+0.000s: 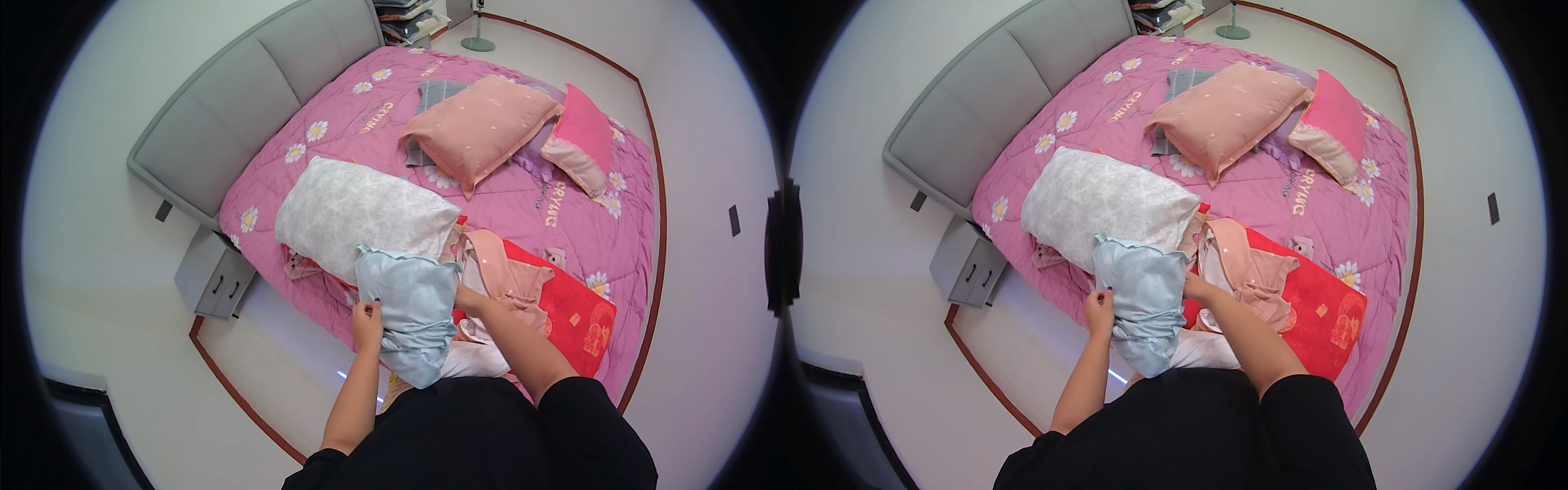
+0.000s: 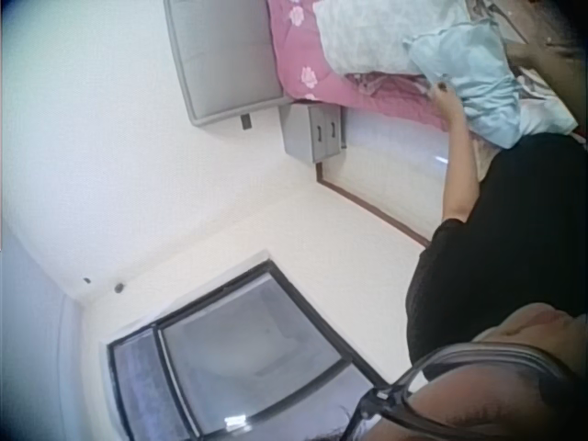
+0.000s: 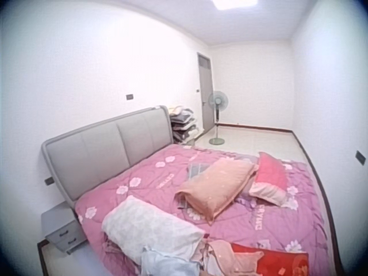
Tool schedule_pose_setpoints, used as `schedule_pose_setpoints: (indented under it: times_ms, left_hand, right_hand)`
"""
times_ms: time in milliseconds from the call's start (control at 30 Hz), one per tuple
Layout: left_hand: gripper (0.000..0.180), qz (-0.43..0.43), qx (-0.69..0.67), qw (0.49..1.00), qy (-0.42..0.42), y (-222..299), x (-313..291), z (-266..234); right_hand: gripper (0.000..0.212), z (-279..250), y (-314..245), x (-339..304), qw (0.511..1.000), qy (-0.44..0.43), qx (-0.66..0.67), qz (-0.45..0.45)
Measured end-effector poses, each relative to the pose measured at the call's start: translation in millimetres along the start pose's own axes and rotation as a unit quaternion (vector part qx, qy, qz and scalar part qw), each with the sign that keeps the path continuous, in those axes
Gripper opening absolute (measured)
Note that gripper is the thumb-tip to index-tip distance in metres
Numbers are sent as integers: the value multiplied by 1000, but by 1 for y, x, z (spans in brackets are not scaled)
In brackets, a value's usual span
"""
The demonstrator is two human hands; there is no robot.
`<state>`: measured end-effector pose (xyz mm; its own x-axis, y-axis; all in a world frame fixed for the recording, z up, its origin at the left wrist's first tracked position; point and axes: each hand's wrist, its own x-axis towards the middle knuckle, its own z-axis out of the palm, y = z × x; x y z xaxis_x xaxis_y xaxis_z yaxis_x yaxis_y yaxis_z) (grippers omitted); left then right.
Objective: The person puts a pillowcase onto a pillow by hand on a bed. The person gathers the pillowcase, inserts the pillow into the opening, and smooths the case over the pillow surface.
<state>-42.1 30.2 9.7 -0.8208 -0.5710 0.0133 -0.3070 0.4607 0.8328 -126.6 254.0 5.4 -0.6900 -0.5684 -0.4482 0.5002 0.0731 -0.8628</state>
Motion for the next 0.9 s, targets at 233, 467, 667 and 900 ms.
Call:
schedule_pose_setpoints:
  times_ms: [233, 467, 667, 900]
  left_hand:
    - [18, 38, -21, 999, 21, -32, -2, 14]
    - [14, 5, -40, 999, 4, -48, -12, 3]
    - [21, 292, -60, 954, 14, 35, -27, -28]
    - [22, 409, 6, 902, -140, 43, -50, -35]
  right_hand:
    - [37, 35, 15, 4, 982, 92, 140, -90]
    - [28, 31, 63, -4, 973, 132, 130, -139]
    - [31, 26, 52, -46, 988, 27, -23, -149]
    - [29, 37, 39, -60, 966, 75, -110, -223]
